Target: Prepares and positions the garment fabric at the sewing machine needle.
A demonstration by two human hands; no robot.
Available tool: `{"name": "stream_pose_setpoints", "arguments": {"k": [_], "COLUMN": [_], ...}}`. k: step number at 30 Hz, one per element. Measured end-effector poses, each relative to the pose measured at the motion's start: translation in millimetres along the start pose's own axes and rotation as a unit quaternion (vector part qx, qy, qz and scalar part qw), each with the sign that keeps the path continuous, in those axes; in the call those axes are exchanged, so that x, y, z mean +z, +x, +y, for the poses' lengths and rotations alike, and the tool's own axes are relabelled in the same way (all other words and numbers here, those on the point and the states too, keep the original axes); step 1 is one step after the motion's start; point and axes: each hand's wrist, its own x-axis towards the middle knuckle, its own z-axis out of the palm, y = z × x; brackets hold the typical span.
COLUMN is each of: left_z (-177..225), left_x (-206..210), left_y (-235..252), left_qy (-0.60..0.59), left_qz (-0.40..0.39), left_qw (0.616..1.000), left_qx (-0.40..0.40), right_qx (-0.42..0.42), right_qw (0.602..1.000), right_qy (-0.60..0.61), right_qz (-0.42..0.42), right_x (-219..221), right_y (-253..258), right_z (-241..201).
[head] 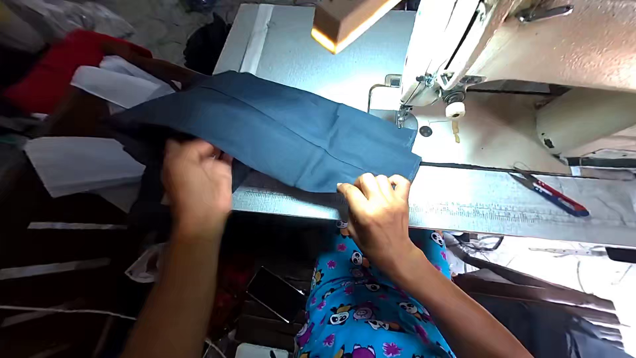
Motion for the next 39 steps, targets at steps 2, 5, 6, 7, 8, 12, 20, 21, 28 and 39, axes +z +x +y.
{"name": "stream_pose_setpoints", "arguments": {"k": [2,5,6,7,8,12,20,21,28,39], "left_z": [-18,-25,-23,-19,-10,13,4,-13,-63,-42], "left_x": [-14,5,12,16,20,17,88,95,97,56], "left_y": [-41,-56,-47,-30,-8,84,15,4,29,-99], "left_qy": [0.277,0.447,0.430,0.408,0.380,0.155,0.561,0.575,0.599,0.400], "left_qz": [-0.169,-0.304,-0.327,-0.344,-0.351,-0.099,-0.194,-0.241,-0.409,-0.387], "left_qw": [0.920,0.744,0.747,0.763,0.796,0.983,0.770,0.755,0.665,0.789], "left_qx": [0.221,0.394,0.388,0.365,0.316,-0.005,0.233,0.201,0.180,0.261], "right_qx": [-0.006,-0.071,-0.092,-0.094,-0.078,0.039,-0.015,-0.032,-0.078,-0.103], "right_qw": [1.000,0.991,0.983,0.976,0.969,0.987,0.987,0.984,0.970,0.967], "right_qy": [0.017,0.101,0.141,0.183,0.219,0.151,0.035,0.061,0.139,0.156], "right_qz": [0.017,0.060,0.068,0.074,0.079,0.042,-0.154,-0.163,-0.183,-0.172], "right_x": [-2,-12,-16,-20,-24,-23,-9,-11,-22,-12], "right_y": [7,15,14,12,9,-7,-45,-46,-13,-6], "right_z": [-11,-24,-22,-16,-6,57,56,51,100,116]}}
